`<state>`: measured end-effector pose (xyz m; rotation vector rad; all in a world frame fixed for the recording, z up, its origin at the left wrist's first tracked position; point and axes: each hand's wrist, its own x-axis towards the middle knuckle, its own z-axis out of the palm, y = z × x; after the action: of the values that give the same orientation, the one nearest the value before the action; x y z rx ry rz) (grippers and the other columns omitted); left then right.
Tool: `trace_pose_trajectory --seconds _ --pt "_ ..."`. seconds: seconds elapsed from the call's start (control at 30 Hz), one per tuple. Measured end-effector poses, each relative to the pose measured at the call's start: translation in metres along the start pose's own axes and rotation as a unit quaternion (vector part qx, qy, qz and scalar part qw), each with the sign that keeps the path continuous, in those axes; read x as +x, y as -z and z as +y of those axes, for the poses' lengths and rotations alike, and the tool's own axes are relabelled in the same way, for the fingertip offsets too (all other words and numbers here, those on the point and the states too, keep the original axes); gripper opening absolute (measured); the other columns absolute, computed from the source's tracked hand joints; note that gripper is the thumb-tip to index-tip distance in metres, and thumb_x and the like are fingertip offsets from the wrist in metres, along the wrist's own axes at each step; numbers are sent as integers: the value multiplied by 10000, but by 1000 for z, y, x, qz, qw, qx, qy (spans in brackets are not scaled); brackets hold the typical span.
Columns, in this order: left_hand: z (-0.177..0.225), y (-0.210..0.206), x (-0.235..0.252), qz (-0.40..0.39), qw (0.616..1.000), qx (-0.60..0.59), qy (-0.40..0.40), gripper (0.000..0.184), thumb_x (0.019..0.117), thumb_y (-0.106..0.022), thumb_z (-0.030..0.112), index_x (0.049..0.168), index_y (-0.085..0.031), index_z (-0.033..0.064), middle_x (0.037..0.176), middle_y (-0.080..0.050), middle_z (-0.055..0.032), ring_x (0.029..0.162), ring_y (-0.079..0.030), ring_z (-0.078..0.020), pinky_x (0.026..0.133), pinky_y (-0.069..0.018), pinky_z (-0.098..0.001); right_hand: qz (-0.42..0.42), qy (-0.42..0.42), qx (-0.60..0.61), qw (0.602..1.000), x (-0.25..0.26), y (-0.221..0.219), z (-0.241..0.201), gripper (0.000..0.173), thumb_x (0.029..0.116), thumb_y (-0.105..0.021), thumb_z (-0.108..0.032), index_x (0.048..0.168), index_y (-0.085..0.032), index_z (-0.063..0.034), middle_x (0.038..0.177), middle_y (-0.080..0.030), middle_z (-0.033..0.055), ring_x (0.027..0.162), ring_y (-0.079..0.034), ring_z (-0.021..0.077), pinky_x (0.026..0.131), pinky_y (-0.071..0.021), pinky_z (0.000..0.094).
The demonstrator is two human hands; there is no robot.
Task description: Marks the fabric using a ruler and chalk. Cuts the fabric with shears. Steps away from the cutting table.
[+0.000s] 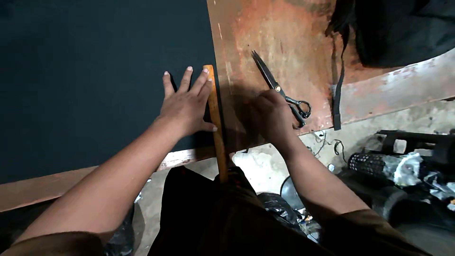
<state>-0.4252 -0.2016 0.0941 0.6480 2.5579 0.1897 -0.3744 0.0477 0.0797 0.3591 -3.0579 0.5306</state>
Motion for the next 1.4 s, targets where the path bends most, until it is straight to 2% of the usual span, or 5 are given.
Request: trace_pose_trajectory --seconds 0.3,0.77,0.97,1.2,1.4 --pt "1 2 -1 0 1000 8 -2 1224 720 -802 702 1649 -219 159 1745 -55 -17 1587 -14 -402 1140 -3 -810 95 186 52 977 116 -31 -13 205 1015 -584 -141 1074 -772 -86 995 -730 114 984 -702 245 902 -566 381" --pt "0 2 0 -9 1000 3 0 1225 722 -785 725 1653 -205 182 1745 -50 -21 1587 -11 -405 1145 -9 -808 98 215 11 972 120 -50 -6 198 1006 -593 -124 1081 -776 -128 971 -693 127 988 -651 292 878 -532 380" --pt "-1 2 -2 -9 1000 1 0 1226 723 -767 743 1659 -193 197 1747 -17 -3 1588 -4 -401 1145 9 -806 -168 164 -211 949 138 45 -76 236 978 -503 2 1157 -657 20 1210 -612 282 1180 -572 479 955 -429 649" --pt "-2 3 -2 -2 1000 -1 -3 1240 704 -784 744 1652 -209 189 1745 -44 -14 1587 -14 -404 1147 -3 -804 -111 40 67 991 9 65 -50 216 1012 -596 -160 1148 -690 -22 969 -693 128 856 -686 244 770 -592 458" --pt "-4 7 -4 -20 1000 9 -15 1242 732 -758 749 1659 -169 170 1746 -29 -40 1584 7 -418 1144 0 -804 -309 -180 362 861 -124 -12 -81 272 1032 -592 -255 1130 -655 -10 965 -685 101 819 -662 144 760 -570 332"
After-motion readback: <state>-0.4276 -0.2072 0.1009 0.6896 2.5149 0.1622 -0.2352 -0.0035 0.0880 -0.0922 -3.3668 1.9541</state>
